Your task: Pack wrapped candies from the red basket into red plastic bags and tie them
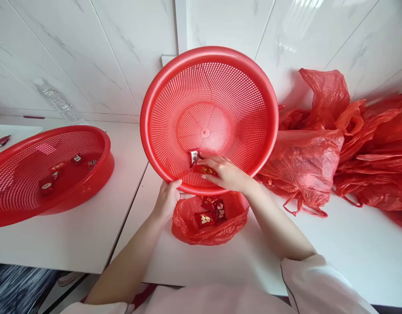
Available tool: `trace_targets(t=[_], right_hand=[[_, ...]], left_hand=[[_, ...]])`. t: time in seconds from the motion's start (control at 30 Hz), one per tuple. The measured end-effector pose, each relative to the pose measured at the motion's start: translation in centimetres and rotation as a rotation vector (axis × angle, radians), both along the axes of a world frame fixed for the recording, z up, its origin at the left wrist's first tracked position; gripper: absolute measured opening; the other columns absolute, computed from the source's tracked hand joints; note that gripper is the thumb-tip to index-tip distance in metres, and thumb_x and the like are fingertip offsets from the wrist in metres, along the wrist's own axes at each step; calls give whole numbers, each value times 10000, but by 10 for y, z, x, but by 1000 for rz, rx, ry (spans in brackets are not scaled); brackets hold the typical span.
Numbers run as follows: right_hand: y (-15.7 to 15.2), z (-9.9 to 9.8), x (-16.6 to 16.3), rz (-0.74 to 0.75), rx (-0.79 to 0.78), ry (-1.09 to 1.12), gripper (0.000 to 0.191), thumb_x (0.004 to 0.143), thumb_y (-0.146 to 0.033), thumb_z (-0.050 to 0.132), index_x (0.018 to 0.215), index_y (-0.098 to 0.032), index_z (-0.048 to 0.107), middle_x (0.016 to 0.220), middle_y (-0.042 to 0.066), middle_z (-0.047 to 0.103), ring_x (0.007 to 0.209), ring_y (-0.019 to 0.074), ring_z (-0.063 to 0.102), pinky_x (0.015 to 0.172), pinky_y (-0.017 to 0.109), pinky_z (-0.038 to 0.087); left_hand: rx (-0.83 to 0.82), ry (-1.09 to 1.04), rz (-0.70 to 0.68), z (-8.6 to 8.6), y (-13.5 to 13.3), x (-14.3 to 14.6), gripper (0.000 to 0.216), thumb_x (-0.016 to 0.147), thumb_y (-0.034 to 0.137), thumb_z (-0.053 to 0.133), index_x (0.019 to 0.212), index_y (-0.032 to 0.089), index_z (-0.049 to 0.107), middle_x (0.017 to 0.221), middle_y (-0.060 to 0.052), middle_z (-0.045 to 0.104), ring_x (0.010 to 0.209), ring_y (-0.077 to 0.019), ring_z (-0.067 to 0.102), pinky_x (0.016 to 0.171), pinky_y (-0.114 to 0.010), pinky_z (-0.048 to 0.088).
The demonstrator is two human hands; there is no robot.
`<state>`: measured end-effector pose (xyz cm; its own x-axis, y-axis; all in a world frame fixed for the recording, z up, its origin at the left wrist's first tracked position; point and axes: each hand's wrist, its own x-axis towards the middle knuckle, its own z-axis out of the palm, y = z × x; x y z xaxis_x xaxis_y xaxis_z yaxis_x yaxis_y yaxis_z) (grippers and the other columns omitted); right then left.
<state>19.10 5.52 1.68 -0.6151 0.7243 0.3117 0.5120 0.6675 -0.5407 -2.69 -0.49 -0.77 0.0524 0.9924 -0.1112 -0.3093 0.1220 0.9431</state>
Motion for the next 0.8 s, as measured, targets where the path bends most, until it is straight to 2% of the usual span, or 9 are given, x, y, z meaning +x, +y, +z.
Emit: trace_targets(t=[0.1, 0.2, 0.27, 0.4, 0.5, 0.57, 0.63, 0.7, 0.8], right_hand=[[2, -8, 2, -40, -106, -68, 451, 912, -287, 562, 1345, -180, 499, 1297, 146, 588, 1137, 244, 596, 977, 418, 462], [6, -10, 8, -51, -235, -72, 354, 913, -277, 559, 1257, -194, 570, 1099, 104, 687, 964, 210, 659, 901, 371, 494], [10, -10, 14, -49, -332, -10, 306, 907, -316, 573, 1186, -199, 616, 1051, 84, 701, 940, 204, 660, 896, 368, 494], [21, -10, 22, -18, -734, 437, 358, 893, -427, 581, 1157, -186, 598, 1113, 90, 687, 994, 208, 663, 887, 388, 532], [27, -7, 25, -40, -964, 731, 483, 916, -565, 467, 1206, -188, 549, 1186, 123, 665, 1050, 234, 663, 861, 429, 564], [28, -6, 25, -51, -1003, 818, 564, 915, -639, 398, 1200, -183, 567, 1191, 139, 666, 1074, 244, 659, 890, 437, 554], [28, -6, 23, -77, -993, 891, 507, 858, -595, 559, 1128, -170, 621, 1146, 129, 692, 1047, 234, 672, 939, 407, 531], [28, -8, 21, -115, -980, 966, 404, 748, -437, 754, 1028, -159, 669, 1065, 100, 725, 977, 209, 694, 952, 366, 523], [27, -12, 17, -139, -985, 1019, 361, 676, -341, 823, 963, -155, 708, 963, 68, 747, 880, 183, 706, 891, 339, 548]], left_hand=[[1, 1, 10, 0, -2, 2, 344, 860, 309, 566, 1185, 202, 527, 1338, -92, 562, 1157, -321, 597, 832, -527, 595], [-32, -7, 25, -2, 1, 0, 349, 850, 308, 569, 1179, 200, 523, 1319, -96, 580, 1167, -325, 593, 828, -535, 593], [-56, -26, 2, -4, 4, -2, 347, 854, 314, 554, 1180, 197, 523, 1303, -101, 592, 1166, -323, 595, 832, -544, 588], [-46, -24, -4, -4, 7, -4, 340, 856, 314, 556, 1172, 194, 523, 1314, -109, 582, 1136, -311, 616, 826, -538, 588], [-31, -24, 11, -2, 7, -5, 366, 848, 308, 562, 1193, 203, 499, 1325, -113, 574, 1129, -307, 621, 824, -529, 589], [-30, -24, 18, -1, 8, -6, 358, 849, 311, 560, 1183, 201, 495, 1317, -116, 577, 1129, -309, 620, 822, -526, 589], [-28, -19, 20, -1, 8, -7, 347, 853, 313, 557, 1175, 200, 496, 1318, -114, 573, 1130, -310, 618, 822, -526, 589], [-28, -11, 22, -2, 8, -8, 337, 859, 313, 556, 1171, 201, 497, 1324, -112, 566, 1130, -310, 617, 816, -525, 592], [-19, 3, 19, -3, 9, -8, 335, 865, 314, 554, 1176, 202, 500, 1335, -113, 557, 1136, -314, 613, 806, -520, 599]])
